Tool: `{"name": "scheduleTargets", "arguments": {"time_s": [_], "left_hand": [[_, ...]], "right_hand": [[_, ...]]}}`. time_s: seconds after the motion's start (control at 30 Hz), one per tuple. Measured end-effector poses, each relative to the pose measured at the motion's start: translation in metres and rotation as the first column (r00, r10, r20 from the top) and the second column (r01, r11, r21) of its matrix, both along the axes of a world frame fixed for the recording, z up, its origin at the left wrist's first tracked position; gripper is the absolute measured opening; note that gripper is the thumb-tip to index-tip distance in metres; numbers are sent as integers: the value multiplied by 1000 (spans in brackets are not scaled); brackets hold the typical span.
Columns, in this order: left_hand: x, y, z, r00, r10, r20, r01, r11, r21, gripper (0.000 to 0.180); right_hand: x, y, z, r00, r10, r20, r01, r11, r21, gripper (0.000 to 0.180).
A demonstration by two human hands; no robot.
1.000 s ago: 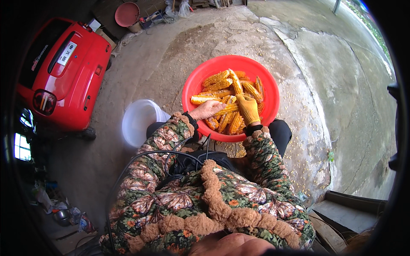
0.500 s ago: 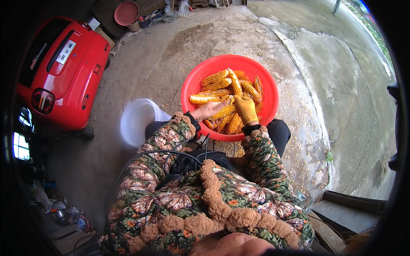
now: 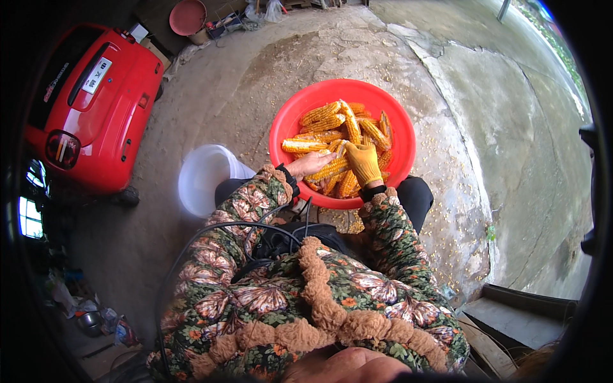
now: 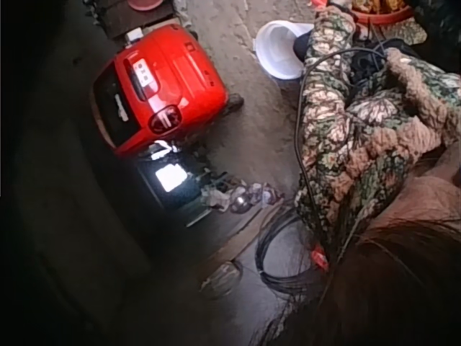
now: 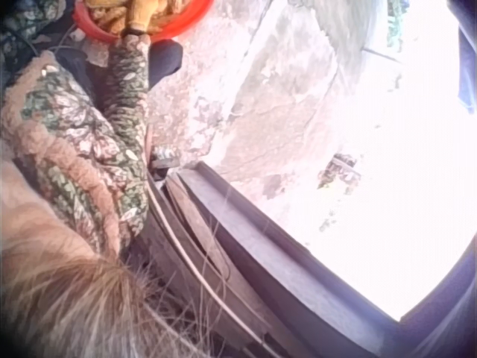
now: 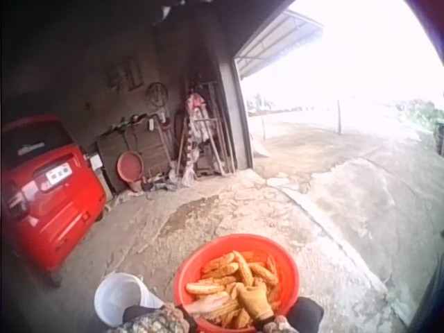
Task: The person sits on the ground with a red basin of corn cobs on their lap. They put on yellow gloves and shuck the corn by hand, removing kernels into the basin and leaving the cobs in the same basin.
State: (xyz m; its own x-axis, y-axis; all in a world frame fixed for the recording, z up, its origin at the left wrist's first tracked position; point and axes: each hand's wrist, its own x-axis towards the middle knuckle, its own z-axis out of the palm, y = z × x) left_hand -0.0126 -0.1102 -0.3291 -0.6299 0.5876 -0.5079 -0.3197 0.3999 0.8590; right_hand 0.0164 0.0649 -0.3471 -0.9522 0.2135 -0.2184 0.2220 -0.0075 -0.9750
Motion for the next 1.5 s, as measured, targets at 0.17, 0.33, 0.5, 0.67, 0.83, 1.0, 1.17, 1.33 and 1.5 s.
{"name": "scheduleTargets", "arguments": {"time_s": [0.17, 0.33, 0.5, 0.67, 0.83, 1.0, 1.17, 1.33, 1.5], "left_hand": [[-3, -9, -7, 993, 100, -69, -93, 991, 97, 65], [-3, -25, 15, 960, 120, 251, -178, 958, 224, 58], [4, -21, 18, 982, 169, 89, -185, 956, 228, 38], [10, -19, 14, 934, 339, 116, -358, 902, 242, 34], [12, -13, 8, 927, 309, 211, -368, 855, 365, 33], [16, -9, 3, 910, 304, 282, -398, 830, 392, 32], [25, -10, 1, 897, 331, 292, -423, 834, 354, 31], [32, -6, -7, 913, 348, 214, -399, 872, 283, 32], [36, -1, -13, 920, 357, 164, -390, 883, 260, 33]], "right_hand": [[-1, 3, 7, 996, -70, 47, 68, 997, 38, 38], [0, 14, 9, 980, -195, 50, 201, 942, -268, 32], [3, 13, 12, 979, -185, 90, 202, 944, -260, 36], [8, 9, 15, 994, -107, 33, 111, 886, -450, 37], [14, -3, 18, 996, 60, 70, 3, 737, -676, 35], [20, -7, 20, 987, 139, -76, -157, 792, -589, 30], [21, -6, 16, 980, 199, -26, -174, 777, -605, 31], [15, -9, 3, 974, 203, 102, -93, 765, -637, 30], [12, -12, -6, 974, 163, 155, -48, 824, -564, 32]]}}
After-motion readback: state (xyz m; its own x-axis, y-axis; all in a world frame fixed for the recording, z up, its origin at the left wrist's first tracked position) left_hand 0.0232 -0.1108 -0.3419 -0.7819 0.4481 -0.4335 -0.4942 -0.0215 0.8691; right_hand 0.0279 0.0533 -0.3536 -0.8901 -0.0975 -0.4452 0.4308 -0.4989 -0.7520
